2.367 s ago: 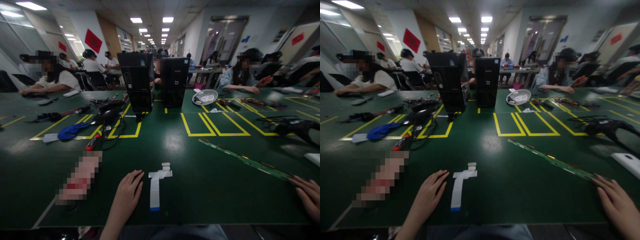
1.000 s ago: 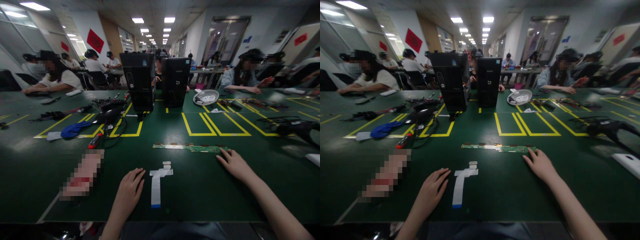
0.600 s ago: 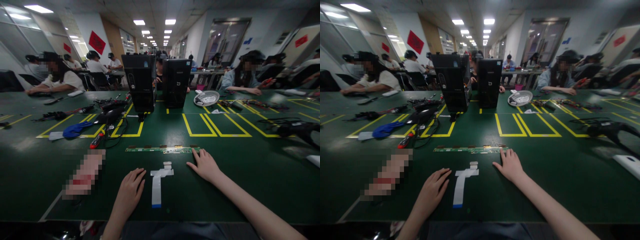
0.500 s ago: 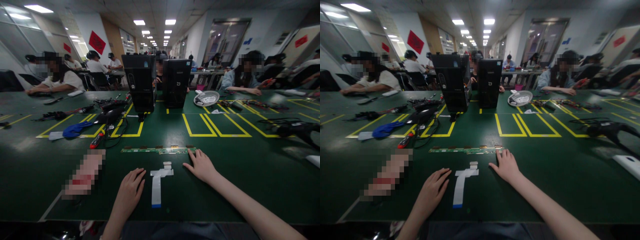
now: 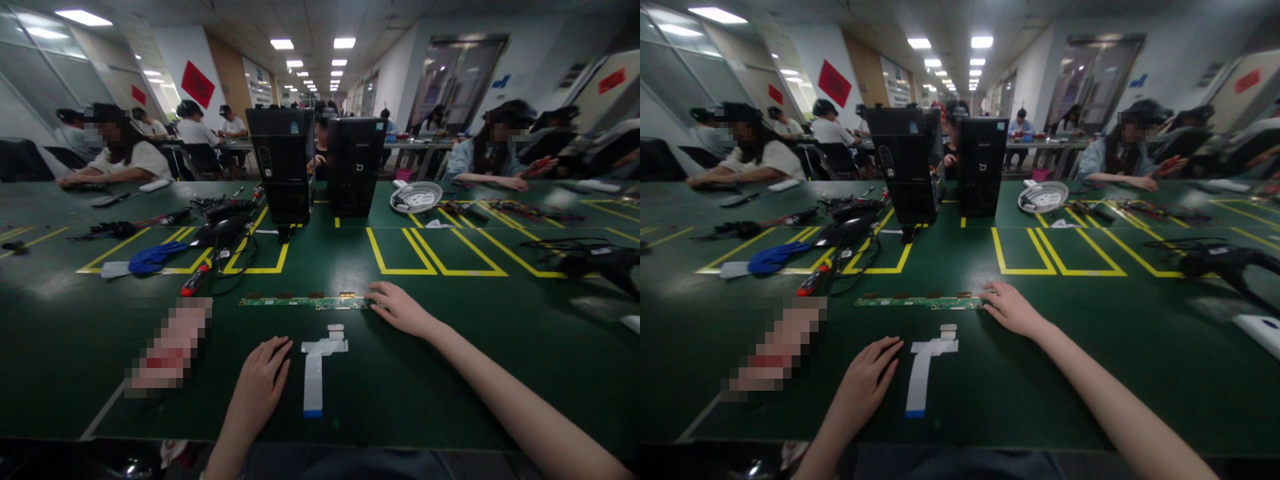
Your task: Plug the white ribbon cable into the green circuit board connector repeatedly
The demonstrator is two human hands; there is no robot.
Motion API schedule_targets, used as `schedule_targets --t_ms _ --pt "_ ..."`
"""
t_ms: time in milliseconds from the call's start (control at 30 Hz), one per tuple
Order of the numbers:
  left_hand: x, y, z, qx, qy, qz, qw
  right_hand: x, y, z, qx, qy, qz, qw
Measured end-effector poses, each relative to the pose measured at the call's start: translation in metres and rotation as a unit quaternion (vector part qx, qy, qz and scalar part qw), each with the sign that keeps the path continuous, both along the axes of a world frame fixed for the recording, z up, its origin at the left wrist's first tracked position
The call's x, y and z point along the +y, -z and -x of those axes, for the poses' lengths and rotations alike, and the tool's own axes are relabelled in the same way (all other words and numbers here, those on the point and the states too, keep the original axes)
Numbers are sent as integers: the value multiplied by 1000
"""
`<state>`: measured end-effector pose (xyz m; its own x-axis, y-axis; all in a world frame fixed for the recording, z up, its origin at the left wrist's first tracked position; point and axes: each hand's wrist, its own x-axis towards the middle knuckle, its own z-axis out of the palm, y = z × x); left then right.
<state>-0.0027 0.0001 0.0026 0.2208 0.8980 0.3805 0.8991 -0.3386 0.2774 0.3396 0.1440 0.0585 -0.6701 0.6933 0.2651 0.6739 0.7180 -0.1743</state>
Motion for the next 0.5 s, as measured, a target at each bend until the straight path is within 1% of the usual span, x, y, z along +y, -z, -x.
schedule_targets --t_ms 67,167,233,300,400,500 --pt "0 0 0 0 -2 1 1000 1 11 2 30 -18 7 999" --pt "1 1 1 7 -5 9 1000 -5 24 6 42 -17 8 999" --pt "3 1 1 15 -5 11 1000 -10 28 9 35 -20 10 999" --pt "7 -2 -2 24 -5 6 1000 -13 28 11 14 -23 16 1000" --pt "11 -13 -16 33 13 6 999 -15 25 11 -15 -25 36 999" --pt "12 -31 -39 30 83 33 995 -16 24 12 -27 -20 61 998"
